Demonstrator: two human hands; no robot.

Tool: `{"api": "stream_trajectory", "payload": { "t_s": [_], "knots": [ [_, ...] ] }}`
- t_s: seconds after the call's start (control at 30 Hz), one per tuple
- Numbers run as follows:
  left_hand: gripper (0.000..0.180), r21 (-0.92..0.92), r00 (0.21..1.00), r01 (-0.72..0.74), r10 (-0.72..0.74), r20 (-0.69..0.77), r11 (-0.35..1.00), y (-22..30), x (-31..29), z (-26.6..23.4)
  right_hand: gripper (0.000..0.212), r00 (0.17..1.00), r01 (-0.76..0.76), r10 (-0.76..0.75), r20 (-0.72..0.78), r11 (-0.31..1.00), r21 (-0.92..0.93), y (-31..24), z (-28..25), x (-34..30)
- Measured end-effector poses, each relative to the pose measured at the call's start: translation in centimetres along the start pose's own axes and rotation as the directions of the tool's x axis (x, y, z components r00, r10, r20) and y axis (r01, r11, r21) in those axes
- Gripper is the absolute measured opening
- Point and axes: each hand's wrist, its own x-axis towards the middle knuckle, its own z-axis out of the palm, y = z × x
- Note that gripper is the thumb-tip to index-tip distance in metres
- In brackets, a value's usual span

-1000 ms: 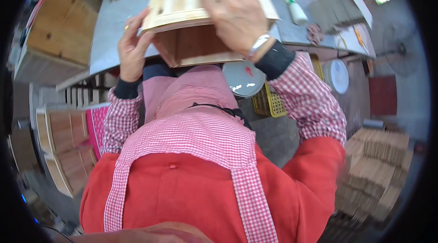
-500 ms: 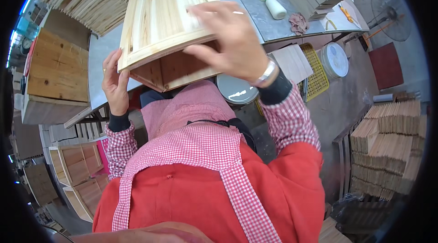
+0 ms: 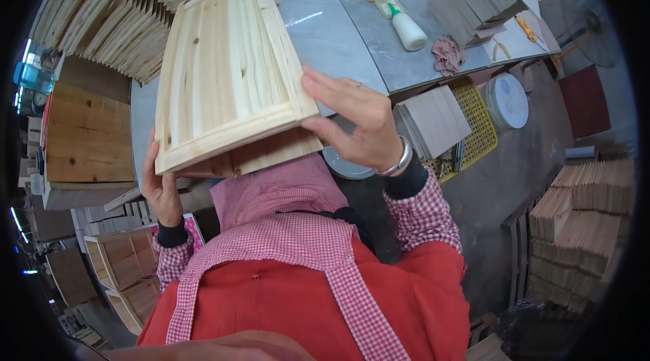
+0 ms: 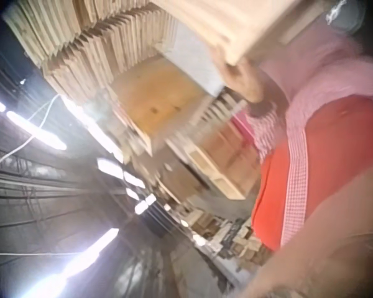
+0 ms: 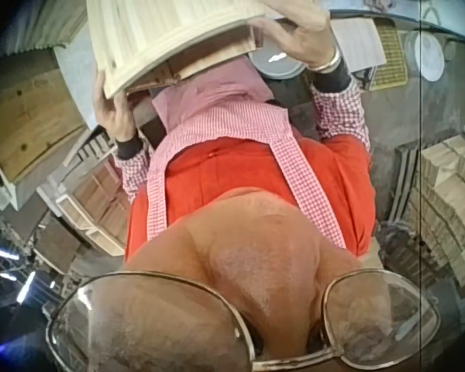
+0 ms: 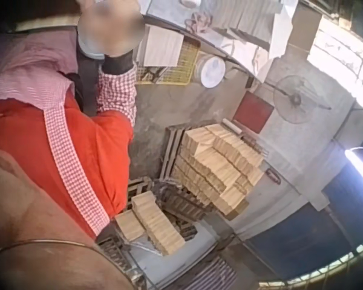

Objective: Applying wood glue to wooden panels and assembling them into rectangular boxes.

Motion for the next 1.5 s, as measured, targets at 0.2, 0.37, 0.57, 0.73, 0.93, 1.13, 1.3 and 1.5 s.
{"api": "stream_trajectory", "payload": {
  "t_s": [0.2, 0.37, 0.57, 0.73, 0.93, 1.13, 1.3, 1.5],
  "knots": [
    [0.065, -0.029, 0.991, -0.023, 0.019, -0.135, 0.999, 0.4, -0.6, 0.7, 0.031, 0.988, -0.135, 0.126, -0.086, 0.984, -0.113, 9.6, -0.8, 4.5],
    [0.074, -0.188, 0.940, 0.110, -0.163, -0.299, 0.976, 1.1, -1.3, 0.2, 0.023, 0.895, -0.404, 0.409, -0.177, 0.575, -0.711, 28.4, -0.2, 11.2],
    [0.065, -0.150, 0.839, 0.292, -0.329, -0.433, 0.944, 0.8, -4.0, -0.3, 0.022, 0.785, -0.470, 0.584, -0.207, 0.344, -0.813, 36.2, 1.4, 13.7],
    [0.057, -0.127, 0.776, 0.372, -0.383, -0.501, 0.920, -0.7, -5.1, -0.7, 0.021, 0.799, -0.359, 0.560, 0.218, 0.736, -0.574, 33.8, 3.1, 17.3],
    [0.047, -0.130, 0.855, 0.342, -0.365, -0.368, 0.931, -1.0, -2.8, -1.3, 0.018, 0.937, -0.333, 0.345, -0.049, 0.846, -0.416, 29.4, -1.1, 20.3],
    [0.043, 0.127, 0.923, 0.204, -0.148, -0.356, 0.971, 1.2, 1.3, -4.4, 0.018, 0.992, -0.088, 0.046, -0.119, 0.921, -0.378, 18.6, -4.9, 20.8],
    [0.064, 0.346, 0.921, -0.376, 0.387, 0.040, 0.860, 7.7, 7.4, -0.7, 0.019, 0.990, -0.111, 0.110, 0.087, 0.994, 0.003, 0.4, -2.8, 18.6],
    [0.068, 0.105, 0.955, -0.275, 0.259, 0.145, 0.956, 12.8, 6.0, 4.4, 0.006, 0.922, 0.252, -0.207, 0.327, 0.963, -0.099, -11.7, 1.3, 10.2]
  ]
}}
